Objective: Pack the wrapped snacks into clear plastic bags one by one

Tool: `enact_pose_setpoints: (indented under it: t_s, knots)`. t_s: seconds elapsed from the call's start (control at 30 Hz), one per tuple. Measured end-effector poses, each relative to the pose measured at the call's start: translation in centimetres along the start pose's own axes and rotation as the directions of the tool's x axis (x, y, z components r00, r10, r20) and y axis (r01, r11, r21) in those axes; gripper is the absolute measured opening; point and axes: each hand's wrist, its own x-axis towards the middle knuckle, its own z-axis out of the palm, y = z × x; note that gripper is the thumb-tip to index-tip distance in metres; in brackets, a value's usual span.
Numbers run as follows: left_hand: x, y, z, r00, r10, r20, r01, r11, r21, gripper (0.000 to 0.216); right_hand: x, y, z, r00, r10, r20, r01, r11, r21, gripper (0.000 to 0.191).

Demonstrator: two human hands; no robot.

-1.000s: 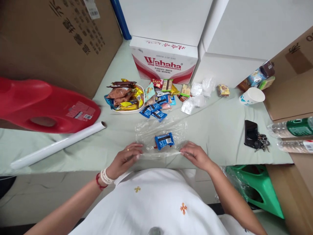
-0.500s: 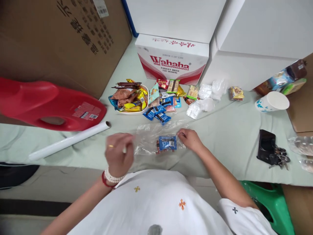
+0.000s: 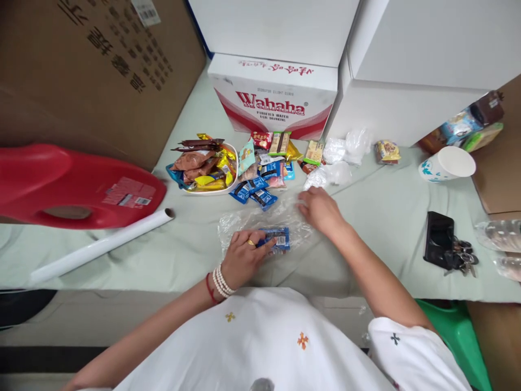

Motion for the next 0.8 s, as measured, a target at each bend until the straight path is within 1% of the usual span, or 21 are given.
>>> enact_pose_setpoints:
  t_s: [0.03, 0.07, 0.1, 0.13, 0.17, 0.2, 0.23, 0.3, 0.4, 0.47, 0.5, 0.53, 0.6, 0.67, 0.73, 0.8]
  knots:
    - [-0.1, 0.3, -0.1, 1.0, -0.002, 0.003, 0.002, 1.0, 0.019, 0.03, 0.9, -1.4, 0.3, 0.995, -0.1, 0.011, 0.101, 0.995, -0.026, 0.034]
    - [-0.1, 0.6, -0.1, 1.0, 0.0, 0.01, -0.001, 1.0, 0.031, 0.031, 1.7, -2.8, 0.8, 0.982, -0.181, 0.048, 0.183, 0.982, -0.049, 0.041]
    - [-0.1, 0.7, 0.0, 1.0, 0.002, 0.018, -0.002, 0.999, 0.035, 0.031, 2.5, -4.1, 1.3, 0.969, -0.225, 0.098, 0.233, 0.97, -0.074, 0.047]
    - [-0.1, 0.9, 0.1, 1.0, 0.0, 0.026, -0.001, 0.999, 0.032, 0.032, 3.2, -5.1, 1.8, 0.961, -0.234, 0.147, 0.25, 0.963, -0.1, 0.051]
    - [-0.1, 1.0, 0.1, 0.999, -0.003, 0.034, 0.002, 1.0, 0.024, 0.031, 3.8, -5.8, 2.3, 0.957, -0.222, 0.187, 0.247, 0.962, -0.12, 0.05]
    - [-0.2, 1.0, 0.2, 0.999, -0.008, 0.044, 0.007, 1.0, 0.013, 0.032, 4.2, -6.2, 2.6, 0.956, -0.206, 0.21, 0.236, 0.963, -0.128, 0.043]
    - [-0.2, 1.0, 0.3, 0.998, -0.014, 0.058, 0.014, 1.0, 0.001, 0.032, 4.5, -6.4, 2.6, 0.956, -0.201, 0.215, 0.23, 0.966, -0.115, 0.033]
    - [-0.3, 1.0, 0.4, 0.995, -0.027, 0.091, 0.03, 0.999, -0.026, 0.034, 4.5, -6.2, 2.1, 0.951, -0.251, 0.18, 0.261, 0.965, -0.038, 0.017]
    - [-0.3, 1.0, 0.4, 0.991, -0.043, 0.13, 0.052, 0.996, -0.07, 0.037, 2.9, -5.9, 0.3, 0.922, -0.376, 0.095, 0.371, 0.926, 0.066, 0.018]
    - [-0.2, 1.0, 0.3, 0.99, -0.049, 0.135, 0.062, 0.994, -0.095, 0.037, 0.8, -6.0, -0.4, 0.893, -0.443, 0.071, 0.439, 0.896, 0.075, 0.021]
    - [-0.2, 1.0, 0.4, 0.99, -0.051, 0.132, 0.066, 0.992, -0.105, 0.034, -0.5, -6.1, -0.4, 0.878, -0.473, 0.075, 0.469, 0.88, 0.072, 0.024]
    - [-0.2, 0.9, 0.5, 0.99, -0.056, 0.126, 0.07, 0.991, -0.113, 0.031, -1.7, -6.2, -0.1, 0.86, -0.504, 0.084, 0.499, 0.864, 0.07, 0.027]
    - [-0.3, 0.6, 0.8, 0.993, -0.053, 0.108, 0.067, 0.99, -0.125, 0.024, -4.0, -6.2, 1.2, 0.817, -0.568, 0.103, 0.563, 0.823, 0.075, 0.031]
    - [-0.7, 0.1, 1.3, 0.998, -0.012, 0.058, 0.02, 0.99, -0.143, 0.022, -5.7, -5.9, 3.1, 0.782, -0.614, 0.106, 0.609, 0.789, 0.078, 0.031]
    - [-1.4, -0.6, 1.5, 0.998, 0.049, -0.045, -0.056, 0.984, -0.171, 0.022, -6.5, -5.7, 4.8, 0.776, -0.623, 0.102, 0.619, 0.782, 0.069, 0.027]
    - [-2.3, -1.3, 1.0, 0.98, 0.092, -0.177, -0.132, 0.963, -0.233, 0.02, -6.5, -5.7, 5.8, 0.783, -0.613, 0.111, 0.611, 0.79, 0.053, 0.023]
